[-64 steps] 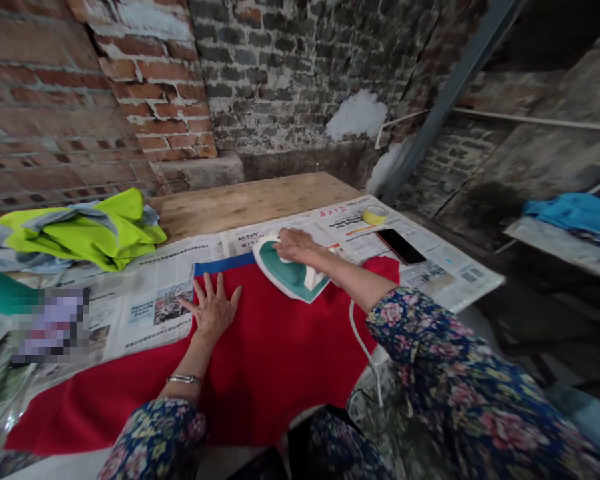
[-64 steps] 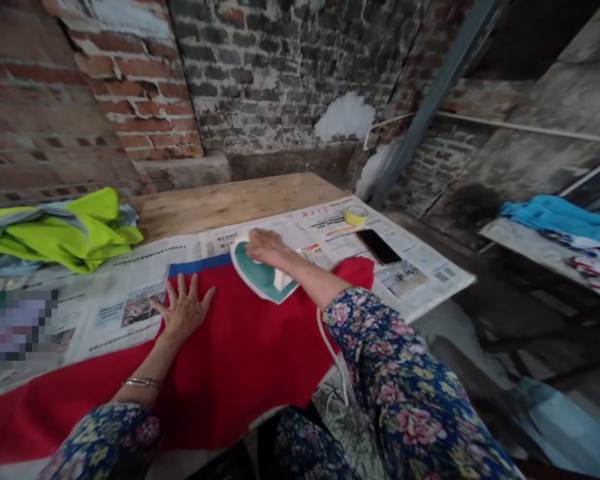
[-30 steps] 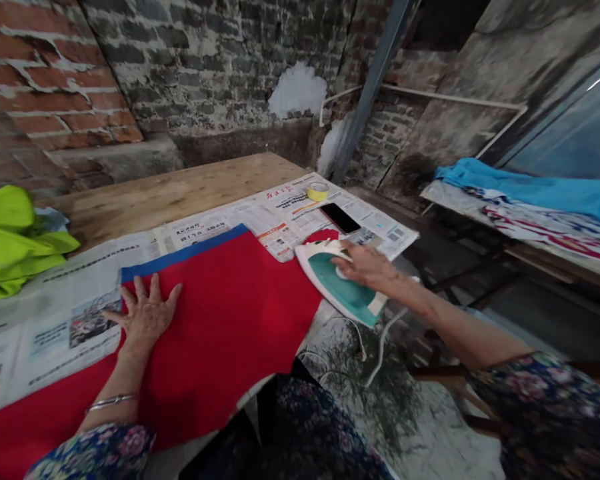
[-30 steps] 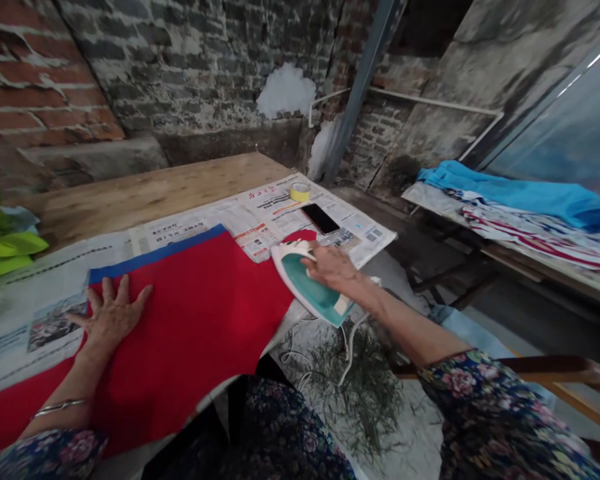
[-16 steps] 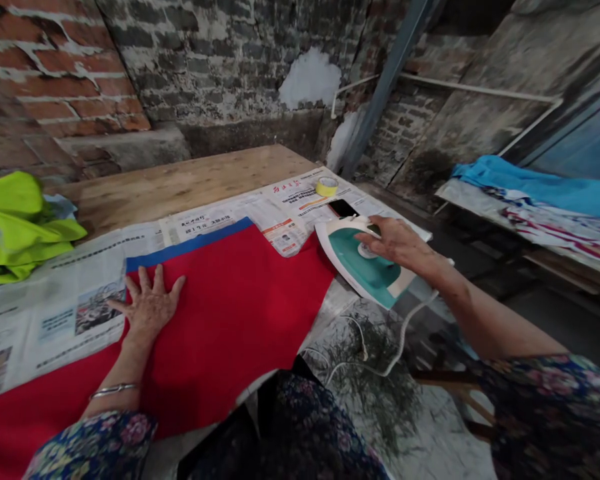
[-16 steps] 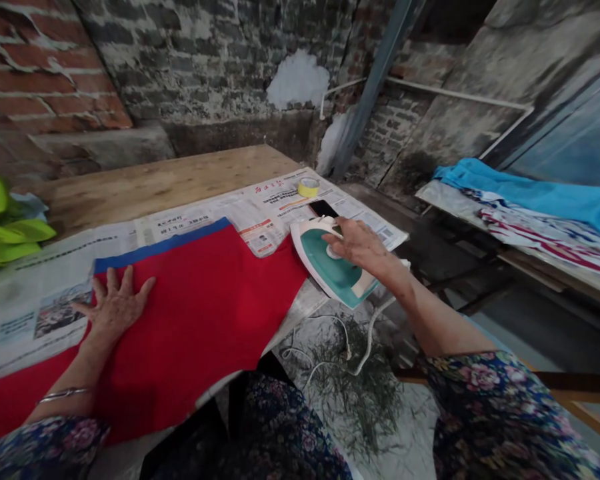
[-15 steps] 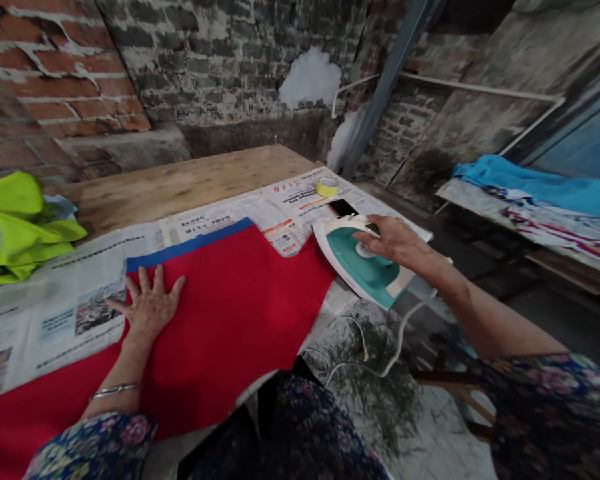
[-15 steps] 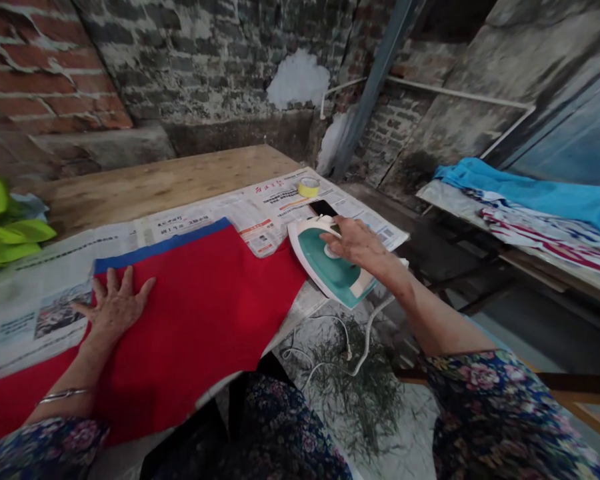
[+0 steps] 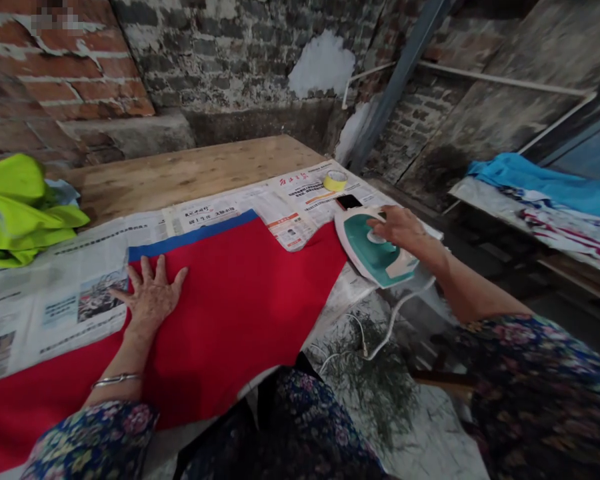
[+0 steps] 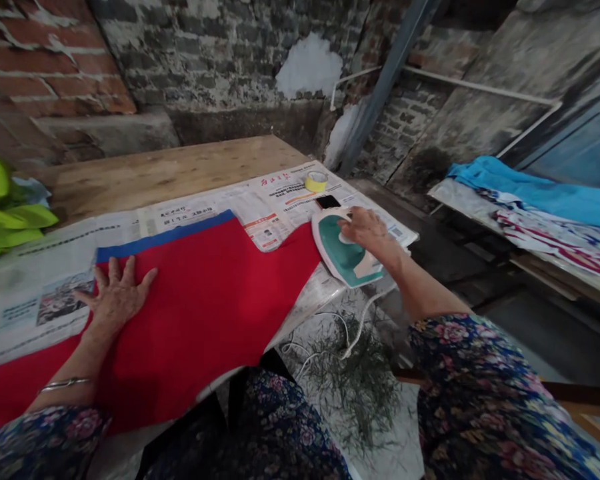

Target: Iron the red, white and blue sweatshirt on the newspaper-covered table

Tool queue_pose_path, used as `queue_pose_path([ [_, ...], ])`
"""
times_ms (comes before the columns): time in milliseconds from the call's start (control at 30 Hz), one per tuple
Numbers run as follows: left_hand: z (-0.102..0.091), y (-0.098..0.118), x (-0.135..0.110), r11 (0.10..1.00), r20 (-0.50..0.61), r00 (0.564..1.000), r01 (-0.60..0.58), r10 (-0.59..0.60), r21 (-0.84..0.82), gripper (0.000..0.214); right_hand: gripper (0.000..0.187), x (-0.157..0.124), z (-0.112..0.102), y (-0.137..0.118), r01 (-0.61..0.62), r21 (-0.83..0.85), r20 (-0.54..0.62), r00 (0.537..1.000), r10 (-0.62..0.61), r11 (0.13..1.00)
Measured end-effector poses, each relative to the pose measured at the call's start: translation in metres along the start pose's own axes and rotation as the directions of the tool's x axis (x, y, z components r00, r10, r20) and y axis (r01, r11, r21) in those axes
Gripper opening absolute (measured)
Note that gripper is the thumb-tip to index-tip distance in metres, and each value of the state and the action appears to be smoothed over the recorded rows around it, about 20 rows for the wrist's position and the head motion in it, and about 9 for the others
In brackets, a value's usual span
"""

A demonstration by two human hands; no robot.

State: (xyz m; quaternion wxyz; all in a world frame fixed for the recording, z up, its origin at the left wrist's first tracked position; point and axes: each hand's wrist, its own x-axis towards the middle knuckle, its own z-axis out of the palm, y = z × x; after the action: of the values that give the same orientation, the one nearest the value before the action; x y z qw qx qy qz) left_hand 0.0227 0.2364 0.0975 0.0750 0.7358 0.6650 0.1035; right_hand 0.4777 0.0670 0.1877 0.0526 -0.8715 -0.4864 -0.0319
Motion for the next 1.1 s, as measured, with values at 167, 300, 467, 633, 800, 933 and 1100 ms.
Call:
queue_pose_path([
  [167,-0.001,0.001,0.0,1.0,0.029,1.0,0.007,-0.007,0.0,0.072,0.04,-0.031,-0.02,0.017,-0.211,0.021,0.013,0.977,0.211,0.977],
  [300,-0.005,0.003,0.0,1.0,0.05,0.999,0.004,-0.003,-0.008,0.073,0.044,-0.06,-0.037,0.003,-0.216,0.026,-0.001,0.976,0.217,0.976],
  [467,-0.008,0.005,-0.006,0.999,-0.017,1.0,-0.016,0.015,-0.041,0.068,0.044,-0.082,-0.045,-0.028,-0.029,0.072,0.045,0.999,0.026,0.997],
  [633,-0.016,0.005,-0.016,0.982,-0.129,0.974,-0.188,0.187,0.007,0.05,0.048,-0.107,-0.024,-0.064,0.28,0.176,0.092,0.95,-0.299,0.944],
  [800,-0.017,-0.013,-0.058,0.916,0.056,0.914,-0.4,0.402,-0.032,0.045,0.055,-0.14,-0.007,-0.108,0.458,0.247,0.175,0.846,-0.504,0.854],
  [933,-0.008,-0.048,-0.137,0.819,0.076,0.816,-0.568,0.573,-0.081,0.048,0.056,-0.165,-0.004,-0.128,0.549,0.305,0.2,0.762,-0.616,0.778],
  [1100,0.013,-0.073,-0.217,0.662,-0.206,0.667,-0.743,0.717,-0.103,0.035,0.054,-0.179,-0.002,-0.123,0.615,0.343,0.164,0.706,-0.689,0.71],
])
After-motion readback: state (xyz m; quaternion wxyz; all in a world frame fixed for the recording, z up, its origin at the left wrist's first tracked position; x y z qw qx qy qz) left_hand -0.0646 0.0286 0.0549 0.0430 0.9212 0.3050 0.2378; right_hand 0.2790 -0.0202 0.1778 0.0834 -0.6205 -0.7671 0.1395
